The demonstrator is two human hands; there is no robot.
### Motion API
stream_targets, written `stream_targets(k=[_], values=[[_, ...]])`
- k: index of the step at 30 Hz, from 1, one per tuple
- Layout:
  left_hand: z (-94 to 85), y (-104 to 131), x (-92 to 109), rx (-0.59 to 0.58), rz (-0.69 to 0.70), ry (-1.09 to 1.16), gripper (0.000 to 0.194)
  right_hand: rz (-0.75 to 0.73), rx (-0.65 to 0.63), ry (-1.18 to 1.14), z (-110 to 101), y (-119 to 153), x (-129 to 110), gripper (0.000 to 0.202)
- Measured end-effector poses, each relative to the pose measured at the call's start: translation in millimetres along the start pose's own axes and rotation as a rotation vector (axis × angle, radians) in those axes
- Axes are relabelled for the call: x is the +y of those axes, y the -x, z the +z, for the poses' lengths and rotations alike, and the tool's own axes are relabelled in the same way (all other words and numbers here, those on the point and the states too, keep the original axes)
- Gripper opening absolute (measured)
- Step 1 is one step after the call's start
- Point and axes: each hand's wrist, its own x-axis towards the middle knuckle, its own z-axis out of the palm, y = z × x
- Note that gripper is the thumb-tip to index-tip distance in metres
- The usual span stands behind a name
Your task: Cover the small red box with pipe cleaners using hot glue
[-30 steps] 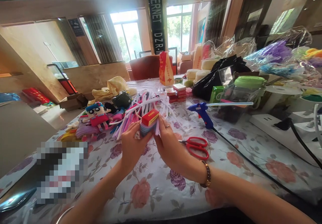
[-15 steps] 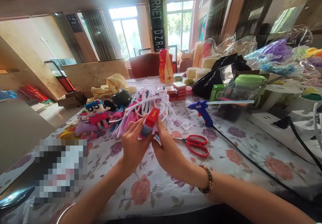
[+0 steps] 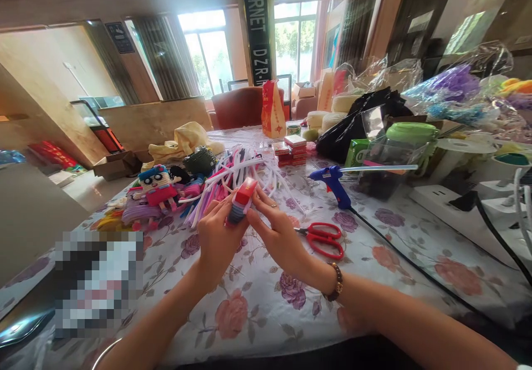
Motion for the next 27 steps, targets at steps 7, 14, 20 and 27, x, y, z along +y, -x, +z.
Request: stream_targets(k=[7, 14, 20, 27], values=[[4.1, 1, -3, -0.092, -0.053, -0.11, 0.031, -0.054, -0.018, -0.021, -2, -8, 20, 0.041], [4.1, -1, 0, -0.114, 0.013, -0.039, 0.03, 0.014, 0.059, -0.108, 1, -5, 23, 0.04], [2.8, -4, 2, -0.113, -0.072, 0.164, 0.043, 0.104, 0.136, -0.22, -1, -5, 23, 0.04], [0.2, -7, 4, -0.191, -0.22, 0.444, 0.051, 0.143, 0.176, -0.395, 0, -6, 30, 0.041]])
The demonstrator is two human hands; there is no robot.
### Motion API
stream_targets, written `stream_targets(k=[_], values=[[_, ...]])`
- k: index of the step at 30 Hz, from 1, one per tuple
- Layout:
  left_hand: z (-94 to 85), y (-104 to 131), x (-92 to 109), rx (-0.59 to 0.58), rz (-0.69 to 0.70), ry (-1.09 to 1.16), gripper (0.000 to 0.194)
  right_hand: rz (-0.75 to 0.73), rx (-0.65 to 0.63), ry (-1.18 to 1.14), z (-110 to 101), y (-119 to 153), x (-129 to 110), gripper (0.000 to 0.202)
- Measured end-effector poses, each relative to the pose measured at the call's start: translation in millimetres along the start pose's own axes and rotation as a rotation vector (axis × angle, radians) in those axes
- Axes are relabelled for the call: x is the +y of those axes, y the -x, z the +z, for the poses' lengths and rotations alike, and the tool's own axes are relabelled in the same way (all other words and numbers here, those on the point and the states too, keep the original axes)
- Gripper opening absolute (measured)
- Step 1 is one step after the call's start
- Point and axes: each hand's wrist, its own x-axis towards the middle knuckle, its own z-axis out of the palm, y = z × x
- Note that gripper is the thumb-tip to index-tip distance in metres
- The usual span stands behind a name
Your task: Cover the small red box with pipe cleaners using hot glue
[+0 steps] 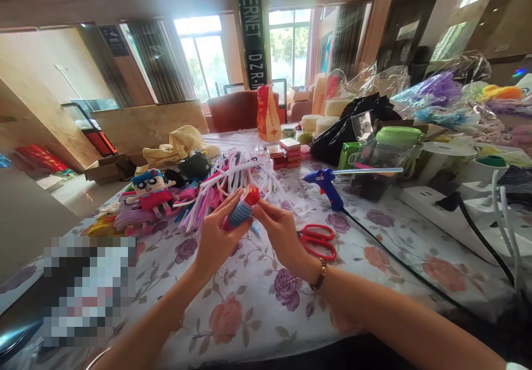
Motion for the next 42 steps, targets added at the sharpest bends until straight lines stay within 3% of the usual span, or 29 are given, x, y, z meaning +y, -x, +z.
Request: stream_targets(k=[5, 17, 29, 37, 42], values=[[0.8, -1, 0, -0.021, -0.041, 0.056, 0.053, -0.007, 0.055, -0.035, -1, -3, 1, 0.035], [1.3, 3, -10, 0.051, 0.283, -0.233, 0.055, 0.014, 0.07, -0.017, 3, 2, -7, 0.028], [-0.5, 2, -14, 0.092, 0.44, -0.241, 0.056, 0.041, 0.105, 0.018, 2, 5, -13, 0.029], [-1.5, 0, -16, 0.083, 0.465, -0.252, 0.056, 0.01, 0.051, 0.011, 2, 7, -11, 0.028], [-1.3, 0, -17, 0.068, 0.398, -0.203, 0.058, 0.001, 0.051, 0.019, 2, 5, -9, 0.028]])
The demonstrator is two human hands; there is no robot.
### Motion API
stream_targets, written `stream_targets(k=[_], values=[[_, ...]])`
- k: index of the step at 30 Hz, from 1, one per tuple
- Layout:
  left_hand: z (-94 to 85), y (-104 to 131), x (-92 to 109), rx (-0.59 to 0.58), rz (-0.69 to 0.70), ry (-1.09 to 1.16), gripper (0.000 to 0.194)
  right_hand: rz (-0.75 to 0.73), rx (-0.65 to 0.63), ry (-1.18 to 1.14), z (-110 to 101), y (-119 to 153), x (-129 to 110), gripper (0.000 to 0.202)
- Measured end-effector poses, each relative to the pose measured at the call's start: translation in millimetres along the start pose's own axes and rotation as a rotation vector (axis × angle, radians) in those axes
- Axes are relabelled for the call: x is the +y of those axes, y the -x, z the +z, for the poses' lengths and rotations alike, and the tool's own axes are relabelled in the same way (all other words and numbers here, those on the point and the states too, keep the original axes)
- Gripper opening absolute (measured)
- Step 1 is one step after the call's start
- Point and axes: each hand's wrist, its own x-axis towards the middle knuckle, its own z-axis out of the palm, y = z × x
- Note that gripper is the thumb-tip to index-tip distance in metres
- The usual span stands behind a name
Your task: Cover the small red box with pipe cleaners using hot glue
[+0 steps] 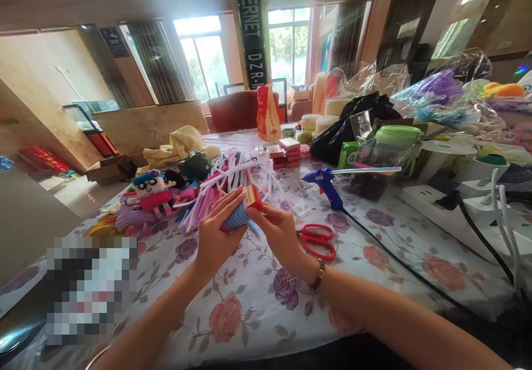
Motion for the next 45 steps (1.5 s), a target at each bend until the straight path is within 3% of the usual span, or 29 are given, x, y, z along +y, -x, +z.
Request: stream_targets(k=[12, 22, 28, 34, 45], values=[[2.4, 0, -7, 0.021, -0.286, 0.044, 0.052, 0.016, -0.027, -0.038, 1, -3, 4, 0.046], [2.7, -3, 0, -0.031, -0.199, 0.114, 0.052, -0.034, 0.02, -0.065, 3, -1, 2, 0.063], [1.7, -3, 0, -0.035, -0.175, 0.148, 0.058, -0.124, 0.074, 0.083, 2, 1, 9, 0.081], [1.0, -4, 1, 0.008, -0.18, 0.142, 0.057, -0.178, 0.041, 0.169, 1, 2, 12, 0.085], [-1.5, -6, 0, 0.123, -0.537, 0.295, 0.041, -0.284, -0.019, 0.244, -3, 4, 16, 0.081]])
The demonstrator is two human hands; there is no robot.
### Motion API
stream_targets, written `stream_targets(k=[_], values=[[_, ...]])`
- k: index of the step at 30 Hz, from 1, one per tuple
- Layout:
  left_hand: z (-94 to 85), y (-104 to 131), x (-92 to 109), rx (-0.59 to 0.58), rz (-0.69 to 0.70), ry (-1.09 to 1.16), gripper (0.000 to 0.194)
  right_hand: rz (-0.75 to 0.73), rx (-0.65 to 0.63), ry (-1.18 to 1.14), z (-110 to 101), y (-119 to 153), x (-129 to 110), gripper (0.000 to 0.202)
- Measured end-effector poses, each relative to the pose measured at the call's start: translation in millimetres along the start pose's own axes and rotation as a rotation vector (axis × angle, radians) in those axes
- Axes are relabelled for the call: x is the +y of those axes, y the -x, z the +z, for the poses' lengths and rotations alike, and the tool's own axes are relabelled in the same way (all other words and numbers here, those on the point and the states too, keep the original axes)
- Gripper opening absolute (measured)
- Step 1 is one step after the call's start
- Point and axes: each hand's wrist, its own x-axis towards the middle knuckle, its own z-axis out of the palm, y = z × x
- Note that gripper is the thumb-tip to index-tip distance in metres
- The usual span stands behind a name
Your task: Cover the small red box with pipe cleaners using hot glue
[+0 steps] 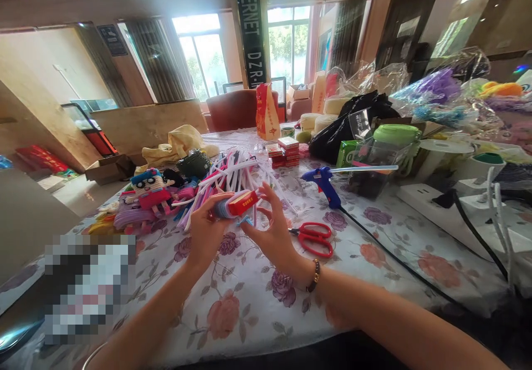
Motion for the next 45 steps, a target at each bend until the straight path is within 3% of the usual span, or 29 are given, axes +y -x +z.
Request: stream_targets(k=[10, 20, 32, 36, 37, 40, 43, 45], values=[[0.7, 0, 1, -0.006, -0.016, 0.113, 0.034, -0.019, 0.056, 0.044, -3, -3, 7, 0.071], [-0.5, 0, -1, -0.031, 0.042, 0.129, 0.036, -0.001, 0.205, 0.077, -9, -20, 2, 0.057], [-0.5, 0, 1, -0.006, 0.057, 0.075, 0.035, -0.087, 0.224, 0.031, -19, -30, -10, 0.052], [-1.0, -1, -2, 0.034, 0.035, 0.06, 0.038, -0.141, 0.277, 0.306, -43, -54, -25, 0.032], [-1.2, -1, -3, 0.041, 0.028, 0.052, 0.038, -0.099, 0.222, 0.492, -53, -62, -30, 0.026], [-1.5, -2, -6, 0.064, 0.006, 0.018, 0.038, 0.015, 0.105, 0.678, -89, -83, -39, 0.018], [-1.1, -2, -7, 0.083, -0.017, 0.005, 0.037, 0.14, 0.043, 0.808, -129, -94, -34, 0.038], [-0.6, -2, -7, 0.09, -0.026, 0.024, 0.036, 0.173, 0.071, 0.837, -152, -94, -26, 0.046]])
